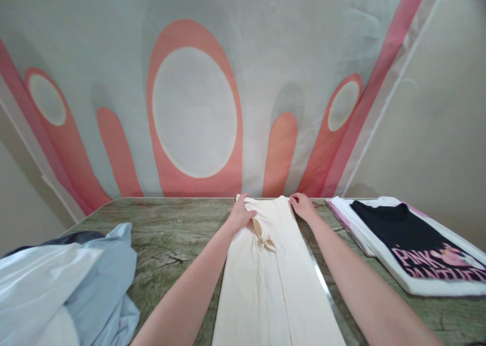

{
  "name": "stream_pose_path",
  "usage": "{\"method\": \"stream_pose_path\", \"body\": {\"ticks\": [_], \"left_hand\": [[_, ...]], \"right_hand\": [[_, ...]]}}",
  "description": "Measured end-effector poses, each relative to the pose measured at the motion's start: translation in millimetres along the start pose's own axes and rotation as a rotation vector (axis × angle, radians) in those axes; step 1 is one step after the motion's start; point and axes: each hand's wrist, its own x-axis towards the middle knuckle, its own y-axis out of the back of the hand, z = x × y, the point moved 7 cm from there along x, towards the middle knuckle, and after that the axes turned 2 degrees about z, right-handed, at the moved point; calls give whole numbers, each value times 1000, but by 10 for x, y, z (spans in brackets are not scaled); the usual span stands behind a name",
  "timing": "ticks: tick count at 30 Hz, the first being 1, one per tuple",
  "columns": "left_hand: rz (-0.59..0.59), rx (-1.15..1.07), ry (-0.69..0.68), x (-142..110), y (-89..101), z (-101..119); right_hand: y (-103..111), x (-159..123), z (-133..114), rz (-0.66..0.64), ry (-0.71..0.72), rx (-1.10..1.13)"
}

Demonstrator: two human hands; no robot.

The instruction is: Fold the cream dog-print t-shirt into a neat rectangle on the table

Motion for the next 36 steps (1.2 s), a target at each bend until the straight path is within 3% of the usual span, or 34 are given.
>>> {"method": "stream_pose_path", "body": {"ticks": [8, 18, 31, 36], "left_hand": [[-189, -65, 18, -63, -23, 178], [-114, 370, -77, -43, 11, 60], [-48, 438, -103, -45, 28, 134], [-5, 430, -114, -29, 43, 144]], "right_hand": [[-10, 0, 27, -4, -25, -13], [34, -33, -55, -13, -16, -32], [77, -56, -77, 31, -3, -69], [146, -84, -325, 29, 89, -60]]}}
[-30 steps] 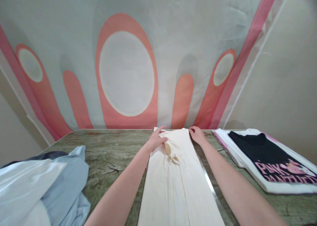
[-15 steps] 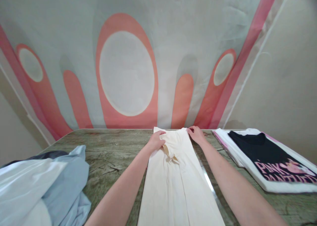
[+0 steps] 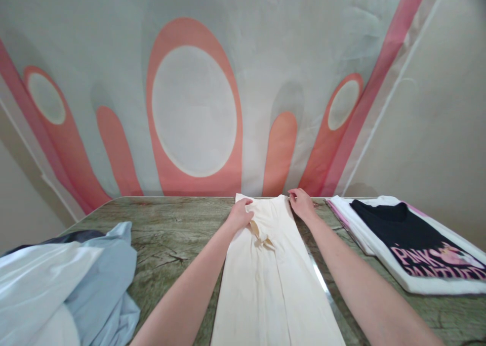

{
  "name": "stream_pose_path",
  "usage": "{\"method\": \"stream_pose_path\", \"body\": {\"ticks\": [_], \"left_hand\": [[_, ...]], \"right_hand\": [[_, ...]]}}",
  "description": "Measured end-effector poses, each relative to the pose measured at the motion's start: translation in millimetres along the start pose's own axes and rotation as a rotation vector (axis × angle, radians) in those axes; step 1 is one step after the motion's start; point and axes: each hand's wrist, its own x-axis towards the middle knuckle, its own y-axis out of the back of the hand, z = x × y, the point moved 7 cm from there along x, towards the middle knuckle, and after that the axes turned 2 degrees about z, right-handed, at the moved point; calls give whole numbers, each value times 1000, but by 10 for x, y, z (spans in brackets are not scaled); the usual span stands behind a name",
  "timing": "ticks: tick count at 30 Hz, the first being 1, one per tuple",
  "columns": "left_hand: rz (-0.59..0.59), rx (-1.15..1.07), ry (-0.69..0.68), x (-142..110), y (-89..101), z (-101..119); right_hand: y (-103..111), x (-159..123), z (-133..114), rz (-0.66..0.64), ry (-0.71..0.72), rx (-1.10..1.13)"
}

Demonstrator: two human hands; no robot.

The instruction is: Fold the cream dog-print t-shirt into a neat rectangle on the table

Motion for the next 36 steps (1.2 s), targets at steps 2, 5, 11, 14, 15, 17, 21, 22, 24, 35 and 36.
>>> {"method": "stream_pose_path", "body": {"ticks": [2, 5, 11, 14, 15, 17, 21, 22, 24, 35, 36], "left_hand": [[16, -18, 18, 5, 9, -17], [24, -14, 26, 8, 15, -30], [43, 72, 75, 1, 48, -75], [49, 108, 129, -20, 69, -121], [52, 133, 124, -28, 77, -113], [68, 201, 66, -46, 89, -41], [42, 287, -178, -112, -7, 298], [-5, 280, -239, -141, -78, 389], [-127, 255, -326, -218, -249, 529], [-376, 318, -180, -456, -582, 313], [-381, 333, -175, -438, -560, 298]], "right_hand": [[-62, -19, -179, -41, 59, 9], [-242, -84, -410, -125, 128, 9], [-491, -226, -292, -372, 13, -105], [-462, -229, -162, -424, -48, -146], [-449, -223, -141, -426, -58, -151], [-436, -213, -126, -423, -67, -153], [-445, -212, -136, -416, -73, -152], [-447, -214, -138, -415, -73, -151], [-449, -216, -141, -415, -71, -147], [-430, -199, -32, -423, -128, -149], [-422, -202, -26, -421, -130, -155]]}}
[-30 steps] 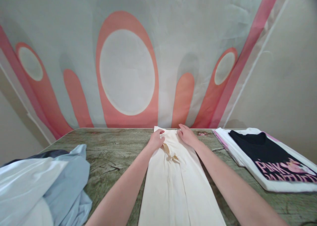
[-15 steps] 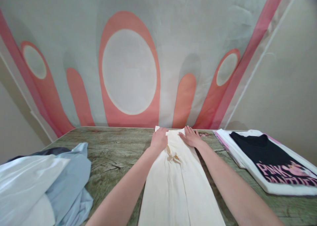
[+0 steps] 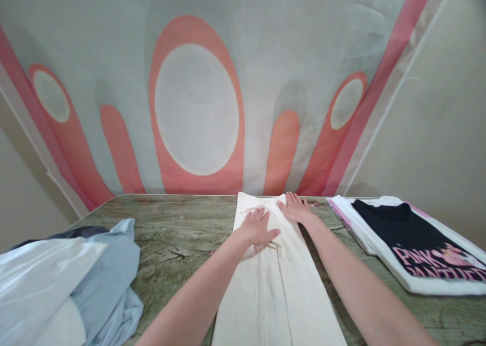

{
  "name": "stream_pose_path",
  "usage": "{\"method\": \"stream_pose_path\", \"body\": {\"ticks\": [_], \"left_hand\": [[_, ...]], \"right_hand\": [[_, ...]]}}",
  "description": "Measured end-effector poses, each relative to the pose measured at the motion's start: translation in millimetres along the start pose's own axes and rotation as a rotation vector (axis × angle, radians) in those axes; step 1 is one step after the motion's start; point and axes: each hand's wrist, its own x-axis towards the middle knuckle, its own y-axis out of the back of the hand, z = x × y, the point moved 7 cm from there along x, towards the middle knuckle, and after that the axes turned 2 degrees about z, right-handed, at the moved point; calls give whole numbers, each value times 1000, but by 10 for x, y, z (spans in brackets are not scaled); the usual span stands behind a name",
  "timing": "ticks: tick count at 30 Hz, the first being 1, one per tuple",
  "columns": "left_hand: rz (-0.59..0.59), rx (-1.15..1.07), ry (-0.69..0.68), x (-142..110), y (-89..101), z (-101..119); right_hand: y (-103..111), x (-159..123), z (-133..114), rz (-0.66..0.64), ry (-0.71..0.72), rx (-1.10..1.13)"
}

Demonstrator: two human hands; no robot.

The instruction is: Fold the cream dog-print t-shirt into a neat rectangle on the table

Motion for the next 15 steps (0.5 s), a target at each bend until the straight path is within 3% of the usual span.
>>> {"method": "stream_pose_path", "body": {"ticks": [5, 9, 12, 15], "left_hand": [[-23, 160, 26, 35, 84, -111], [-72, 286, 23, 38, 41, -154], [-94, 322, 29, 43, 0, -176], [-98, 340, 46, 51, -21, -206]], "right_hand": [[157, -88, -76, 106, -36, -152], [286, -206, -460, 227, 76, -266], [140, -259, -770, 102, 190, -189], [-22, -282, -896, -6, 232, -152]]}}
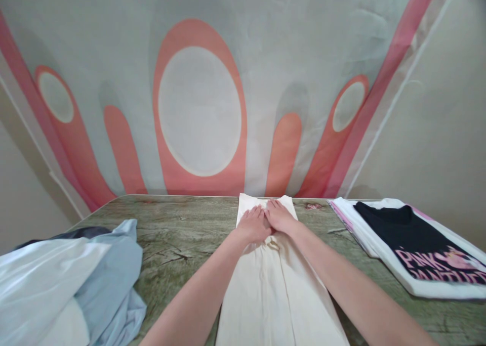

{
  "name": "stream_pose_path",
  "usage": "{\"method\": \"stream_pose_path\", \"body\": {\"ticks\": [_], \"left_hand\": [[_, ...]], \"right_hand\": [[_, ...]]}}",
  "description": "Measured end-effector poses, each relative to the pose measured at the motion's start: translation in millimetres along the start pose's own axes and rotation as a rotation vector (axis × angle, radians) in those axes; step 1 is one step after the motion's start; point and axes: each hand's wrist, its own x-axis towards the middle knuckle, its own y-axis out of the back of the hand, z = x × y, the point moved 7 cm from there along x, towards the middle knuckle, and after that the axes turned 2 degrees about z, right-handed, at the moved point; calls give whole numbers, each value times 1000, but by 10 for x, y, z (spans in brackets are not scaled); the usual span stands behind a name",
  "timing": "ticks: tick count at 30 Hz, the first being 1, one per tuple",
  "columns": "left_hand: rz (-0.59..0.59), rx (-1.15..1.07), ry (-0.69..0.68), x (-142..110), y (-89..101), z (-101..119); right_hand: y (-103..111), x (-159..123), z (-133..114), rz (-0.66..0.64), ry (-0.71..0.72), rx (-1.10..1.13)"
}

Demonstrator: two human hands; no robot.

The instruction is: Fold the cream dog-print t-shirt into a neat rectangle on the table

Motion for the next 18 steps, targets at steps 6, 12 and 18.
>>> {"method": "stream_pose_path", "body": {"ticks": [6, 12, 18], "left_hand": [[1, -16, 11, -14, 12, 2], [-23, -33, -4, -40, 65, 15], [-36, -29, -23, -25, 52, -44]], "right_hand": [[-75, -10, 152, -63, -34, 60], [-52, -22, 314, -39, -50, 83], [-4, -53, 520, 15, -80, 38]]}}
